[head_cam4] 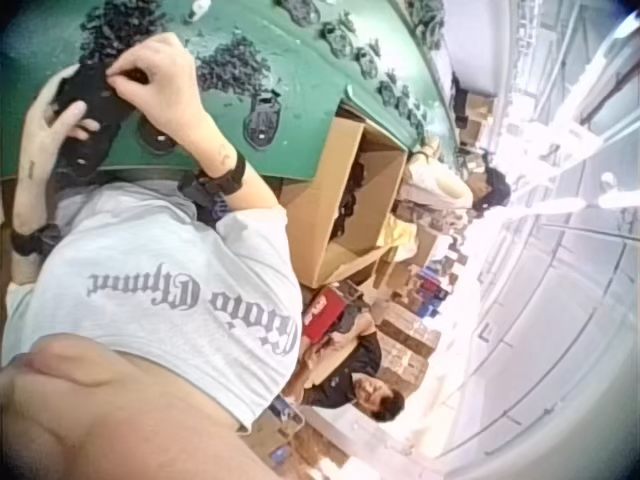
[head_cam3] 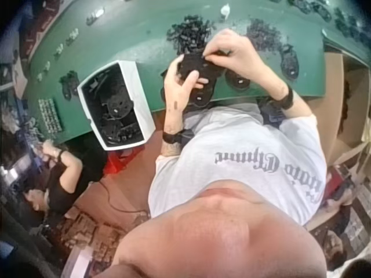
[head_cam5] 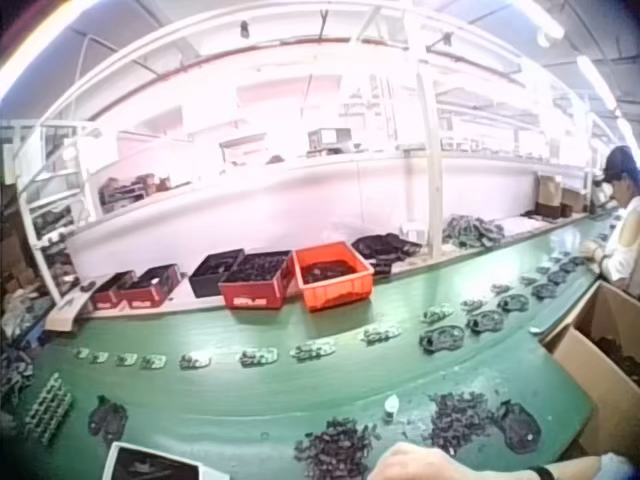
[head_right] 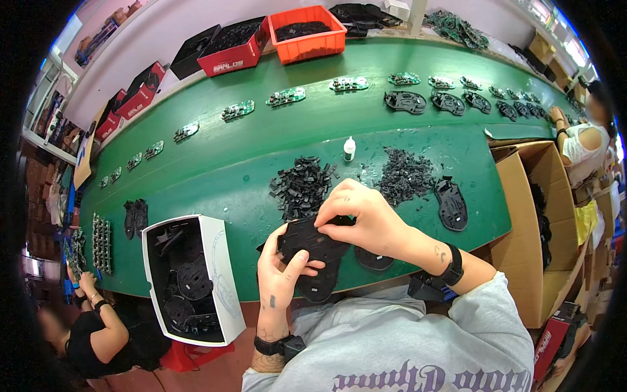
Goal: The person assembles small electronic components on a green workbench. They pick up black plastic housings, apply adhesive from a small bottle, and attach small black parts. The person places completed assemblies into a white box and continues the process with multiple units.
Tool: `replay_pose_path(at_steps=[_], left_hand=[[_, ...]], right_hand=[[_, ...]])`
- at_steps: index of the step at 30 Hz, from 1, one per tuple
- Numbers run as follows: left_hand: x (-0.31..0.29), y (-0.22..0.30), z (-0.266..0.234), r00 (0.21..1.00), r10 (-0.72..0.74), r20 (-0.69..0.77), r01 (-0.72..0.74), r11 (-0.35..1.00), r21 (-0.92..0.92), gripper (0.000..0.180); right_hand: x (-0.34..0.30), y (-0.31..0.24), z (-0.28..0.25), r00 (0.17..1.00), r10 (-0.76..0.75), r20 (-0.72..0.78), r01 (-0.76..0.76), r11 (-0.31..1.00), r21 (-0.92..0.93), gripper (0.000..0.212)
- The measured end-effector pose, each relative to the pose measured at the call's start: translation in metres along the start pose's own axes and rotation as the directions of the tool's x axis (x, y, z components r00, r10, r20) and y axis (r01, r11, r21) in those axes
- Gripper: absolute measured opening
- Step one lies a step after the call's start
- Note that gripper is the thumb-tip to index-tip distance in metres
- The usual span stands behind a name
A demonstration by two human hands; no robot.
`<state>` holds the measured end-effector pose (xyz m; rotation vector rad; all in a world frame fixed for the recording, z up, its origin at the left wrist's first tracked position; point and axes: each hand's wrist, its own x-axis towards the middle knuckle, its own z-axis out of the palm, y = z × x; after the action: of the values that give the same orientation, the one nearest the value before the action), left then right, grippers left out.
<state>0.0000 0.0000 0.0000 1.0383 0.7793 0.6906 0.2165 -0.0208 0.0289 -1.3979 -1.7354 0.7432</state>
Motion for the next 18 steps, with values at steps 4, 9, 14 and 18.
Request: replay_pose_path(at_steps=[4,9,14,18], left_hand=[[0.001,0.000,0.004,0.999,0.037,-0.011,-0.037,0.999,0.014,0.054],[0.001,0.000,0.006,0.999,0.007,0.043,-0.008,1.000,0.025,0.053],[0.005,-0.003,0.011,0.985,-0.034,0.169,0.034,0.999,0.001,0.055],[0.004,-0.004,0.010,0.974,0.040,0.223,-0.051,0.998,0.044,0.060]], right_hand=[[0.002,0.003,0.000,0.999,-0.036,-0.011,0.036,0.997,0.062,0.010],[-0.008,0.016,0.001,0.940,0.287,0.184,-0.340,0.758,0.556,0.018],[-0.010,0.017,-0.016,0.840,0.376,0.390,-0.538,0.662,0.522,0.022],[-0.015,0.013,-0.035,0.871,0.337,0.358,-0.491,0.630,0.602,0.025]])
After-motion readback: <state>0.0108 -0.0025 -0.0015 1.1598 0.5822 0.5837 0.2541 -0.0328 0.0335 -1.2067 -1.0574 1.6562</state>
